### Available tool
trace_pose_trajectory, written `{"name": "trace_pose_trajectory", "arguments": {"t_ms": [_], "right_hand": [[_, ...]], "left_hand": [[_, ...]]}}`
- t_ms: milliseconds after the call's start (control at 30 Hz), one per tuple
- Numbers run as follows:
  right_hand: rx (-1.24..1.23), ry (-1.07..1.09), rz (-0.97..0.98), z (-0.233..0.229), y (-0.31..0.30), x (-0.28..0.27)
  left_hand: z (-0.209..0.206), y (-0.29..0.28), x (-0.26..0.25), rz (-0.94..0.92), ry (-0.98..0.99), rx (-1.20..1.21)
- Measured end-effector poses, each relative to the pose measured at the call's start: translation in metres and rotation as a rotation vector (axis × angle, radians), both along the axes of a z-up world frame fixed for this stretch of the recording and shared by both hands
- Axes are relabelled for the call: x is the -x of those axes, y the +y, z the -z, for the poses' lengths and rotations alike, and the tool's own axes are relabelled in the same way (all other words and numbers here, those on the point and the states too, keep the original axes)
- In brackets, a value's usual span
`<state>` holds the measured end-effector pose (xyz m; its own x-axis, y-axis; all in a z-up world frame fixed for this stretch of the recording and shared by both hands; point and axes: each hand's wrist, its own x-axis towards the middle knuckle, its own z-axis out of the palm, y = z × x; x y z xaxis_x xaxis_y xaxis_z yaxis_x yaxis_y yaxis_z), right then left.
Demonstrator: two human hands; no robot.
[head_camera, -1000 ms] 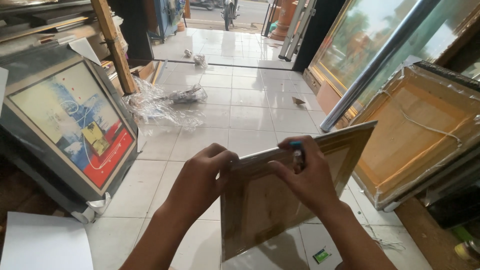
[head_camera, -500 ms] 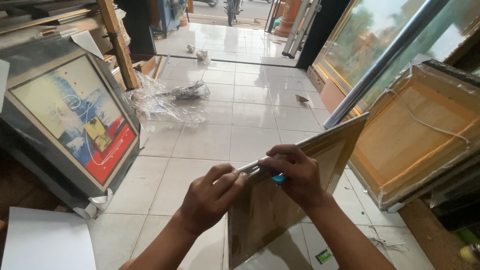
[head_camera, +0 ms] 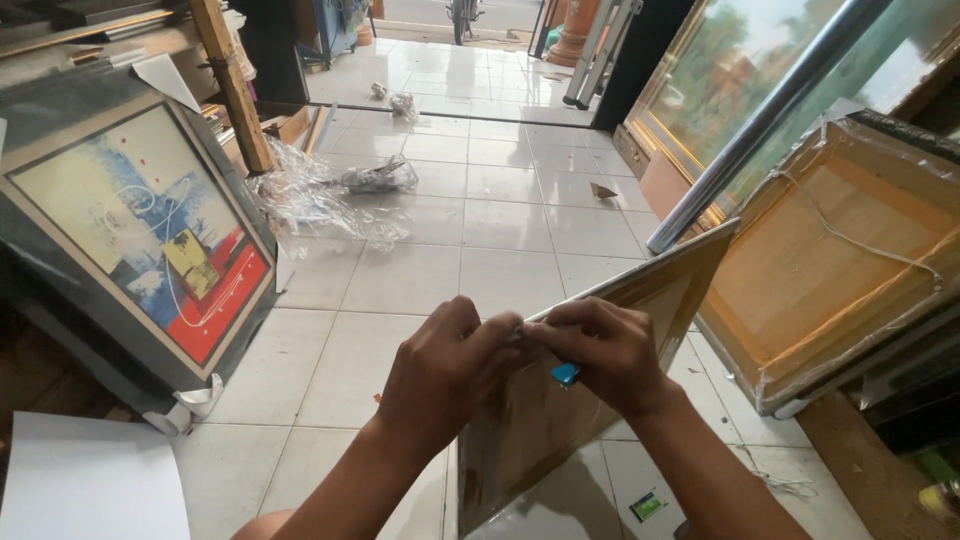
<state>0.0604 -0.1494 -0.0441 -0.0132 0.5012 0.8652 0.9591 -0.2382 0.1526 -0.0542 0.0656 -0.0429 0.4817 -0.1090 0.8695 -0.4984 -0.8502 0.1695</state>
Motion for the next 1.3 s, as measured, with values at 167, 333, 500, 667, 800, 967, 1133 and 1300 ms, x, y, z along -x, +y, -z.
{"name": "trace_pose_trajectory", "arguments": {"t_ms": [167,333,500,667,800,967,1133,1300], "right_hand": [[-0.052,-0.008,0.077,0.010,0.008,0.016],[-0.061,-0.052,0.125,0.014,0.007,0.018],[-0.109,-0.036,0.145,0.019,0.004,0.026],[-0.181,0.022,0.173,0.030,0.001,0.036],[-0.243,0.101,0.192,0.034,0.003,0.048],[-0.301,0.087,0.222,0.045,0.004,0.045],[-0.366,0.014,0.167,0.068,0.004,0.033],[-0.538,0.543,0.148,0.065,-0.002,0.060]], "left_hand": [[0.015,0.003,-0.006,-0.019,-0.221,-0.162],[0.018,0.004,-0.009,-0.012,-0.226,-0.280],[0.008,-0.001,-0.002,-0.026,-0.219,-0.295],[-0.030,-0.031,0.010,-0.064,0.197,-0.018],[-0.052,-0.043,-0.004,-0.180,0.844,-0.058],[-0.053,-0.045,-0.014,-0.064,0.945,-0.053],[-0.046,-0.032,-0.015,-0.027,0.882,-0.109],[-0.039,-0.037,-0.014,-0.067,0.746,-0.187]]}}
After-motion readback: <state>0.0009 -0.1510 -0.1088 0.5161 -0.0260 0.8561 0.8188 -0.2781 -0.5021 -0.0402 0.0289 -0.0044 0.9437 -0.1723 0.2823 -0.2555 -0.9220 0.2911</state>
